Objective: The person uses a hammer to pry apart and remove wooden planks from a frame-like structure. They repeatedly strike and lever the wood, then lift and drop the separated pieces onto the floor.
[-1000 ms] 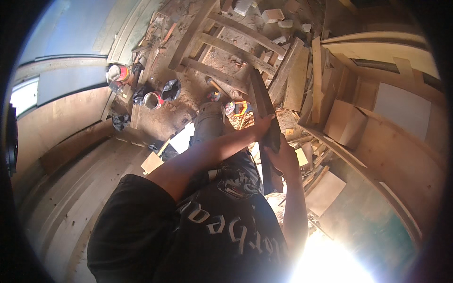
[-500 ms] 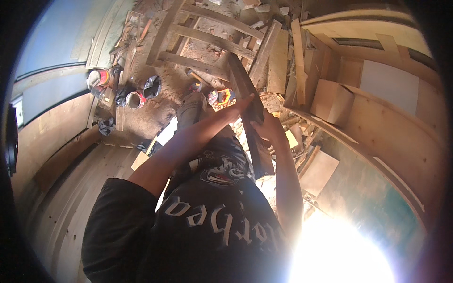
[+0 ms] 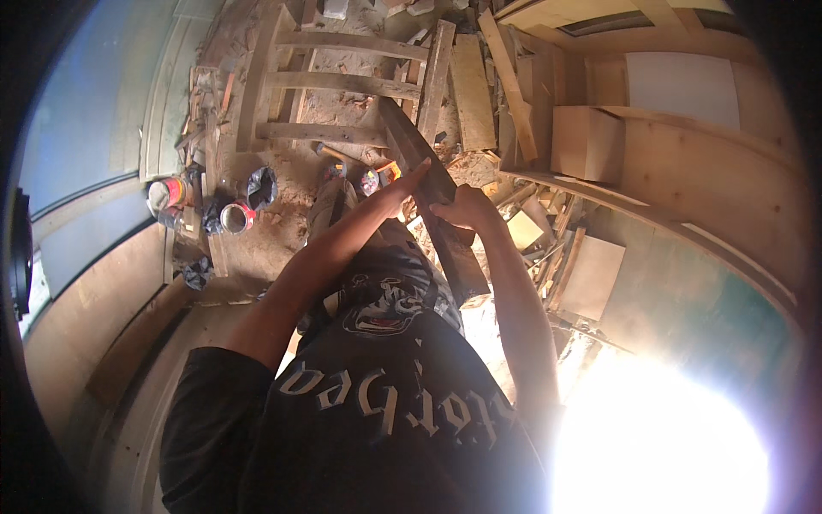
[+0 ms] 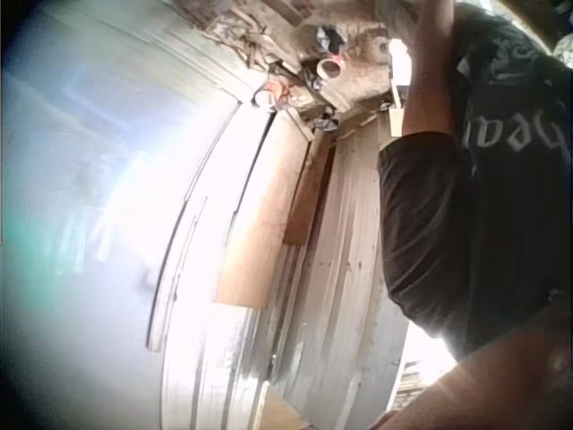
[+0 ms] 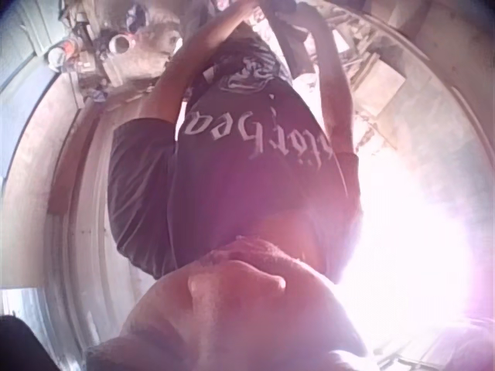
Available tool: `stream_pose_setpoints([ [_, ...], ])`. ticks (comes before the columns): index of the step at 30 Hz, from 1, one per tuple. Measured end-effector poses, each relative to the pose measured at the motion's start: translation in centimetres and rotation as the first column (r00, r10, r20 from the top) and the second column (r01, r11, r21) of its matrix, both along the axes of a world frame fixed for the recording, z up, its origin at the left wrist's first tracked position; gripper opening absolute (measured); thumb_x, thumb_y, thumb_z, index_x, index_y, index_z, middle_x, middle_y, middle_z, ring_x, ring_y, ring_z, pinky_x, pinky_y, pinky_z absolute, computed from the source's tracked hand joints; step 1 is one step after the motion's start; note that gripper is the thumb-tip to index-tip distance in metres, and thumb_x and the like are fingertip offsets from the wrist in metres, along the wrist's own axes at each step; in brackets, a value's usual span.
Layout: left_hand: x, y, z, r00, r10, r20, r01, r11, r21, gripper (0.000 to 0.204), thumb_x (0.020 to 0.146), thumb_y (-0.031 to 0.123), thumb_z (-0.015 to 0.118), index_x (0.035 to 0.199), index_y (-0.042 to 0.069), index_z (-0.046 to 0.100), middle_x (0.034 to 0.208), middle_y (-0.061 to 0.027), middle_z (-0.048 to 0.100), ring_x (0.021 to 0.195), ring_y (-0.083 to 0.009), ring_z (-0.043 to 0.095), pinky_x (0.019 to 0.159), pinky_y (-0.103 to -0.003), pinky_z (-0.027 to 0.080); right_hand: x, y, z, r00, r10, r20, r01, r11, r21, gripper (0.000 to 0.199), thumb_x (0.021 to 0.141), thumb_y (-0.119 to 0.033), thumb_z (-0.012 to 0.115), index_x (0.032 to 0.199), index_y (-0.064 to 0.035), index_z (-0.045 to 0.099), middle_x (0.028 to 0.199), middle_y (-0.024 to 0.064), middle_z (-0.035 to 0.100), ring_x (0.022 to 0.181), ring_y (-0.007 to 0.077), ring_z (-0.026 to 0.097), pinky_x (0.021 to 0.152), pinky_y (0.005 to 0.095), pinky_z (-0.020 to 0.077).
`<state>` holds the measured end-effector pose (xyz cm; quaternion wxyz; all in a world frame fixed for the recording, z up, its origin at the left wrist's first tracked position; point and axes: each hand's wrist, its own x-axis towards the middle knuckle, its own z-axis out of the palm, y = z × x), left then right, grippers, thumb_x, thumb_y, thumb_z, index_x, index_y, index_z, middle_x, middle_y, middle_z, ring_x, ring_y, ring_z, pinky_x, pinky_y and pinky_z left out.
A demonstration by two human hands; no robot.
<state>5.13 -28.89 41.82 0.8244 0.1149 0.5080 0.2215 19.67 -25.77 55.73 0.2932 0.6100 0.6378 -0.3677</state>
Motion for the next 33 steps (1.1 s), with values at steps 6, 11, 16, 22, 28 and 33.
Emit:
stream_pose_setpoints([
  [6,-1.3,-2.2,-2.3,0.983,-0.026,0.181,0.021,0.999,0.028,0.063,0.088,0.06,0.063,0.132,0.016,0.053,0.129,-0.0006,0.053,0.13,-0.0183,0.041,0.104,-0.044,0.038,-0.7,1.9,0.8,0.986,0.163,0.038,-0.156,0.976,-0.151,0.076,0.072,-0.061,0.068,0.103,0.0082,0.069,0.101,0.0274,0.069,0.097,0.0384,0.069,0.085,0.0433,0.0534],
  [11,-3.0,-2.2,1.5,0.979,-0.182,0.092,0.174,0.98,0.094,0.07,0.092,0.047,0.062,0.153,0.031,0.032,0.151,-0.0034,0.037,0.142,-0.0235,0.031,0.11,-0.056,0.032,-0.7,1.7,0.5,0.982,0.172,0.076,-0.156,0.972,-0.177,0.077,0.073,-0.062,0.067,0.107,0.0076,0.069,0.104,0.0279,0.069,0.1,0.0382,0.068,0.088,0.043,0.0524],
  [16,-5.7,-2.9,2.1,0.914,-0.405,0.018,0.397,0.903,0.162,0.062,0.096,0.034,0.058,0.152,0.03,0.035,0.152,-0.0023,0.038,0.145,-0.0204,0.027,0.112,-0.057,0.031,-1.1,2.0,0.2,0.981,0.186,0.053,-0.171,0.964,-0.203,0.079,0.073,-0.063,0.066,0.108,0.0081,0.069,0.106,0.0272,0.069,0.102,0.038,0.067,0.089,0.0422,0.052],
  [22,-11.1,-3.7,-3.0,0.938,-0.287,0.192,0.206,0.911,0.356,0.05,0.1,0.012,0.045,0.149,0.009,0.036,0.151,-0.0082,0.042,0.139,-0.0182,0.042,0.107,-0.043,0.041,-0.5,0.4,-2.1,0.999,-0.001,-0.042,0.001,1.0,-0.002,0.076,0.073,-0.06,0.067,0.106,0.0088,0.068,0.104,0.0283,0.069,0.098,0.0392,0.068,0.086,0.0431,0.0534],
  [28,-15.8,-2.2,1.3,0.992,-0.111,0.051,0.102,0.984,0.148,0.046,0.105,0.028,0.035,0.148,0.012,0.037,0.149,-0.0091,0.046,0.137,-0.0188,0.044,0.102,-0.036,0.044,0.3,0.7,-1.0,0.997,0.009,-0.072,-0.004,0.997,0.079,0.072,0.074,-0.057,0.067,0.101,0.0095,0.069,0.098,0.0289,0.069,0.094,0.0395,0.069,0.084,0.0432,0.0545],
  [33,-21.0,-3.5,-0.8,0.996,0.09,0.013,-0.091,0.992,0.084,0.047,0.105,0.039,0.039,0.142,0.01,0.044,0.142,-0.0086,0.054,0.131,-0.0197,0.051,0.098,-0.037,0.047,-1.5,2.4,4.1,0.99,0.046,-0.134,-0.03,0.992,0.12,0.067,0.074,-0.055,0.071,0.095,0.0093,0.069,0.089,0.0286,0.069,0.085,0.0381,0.07,0.078,0.0431,0.0547],
])
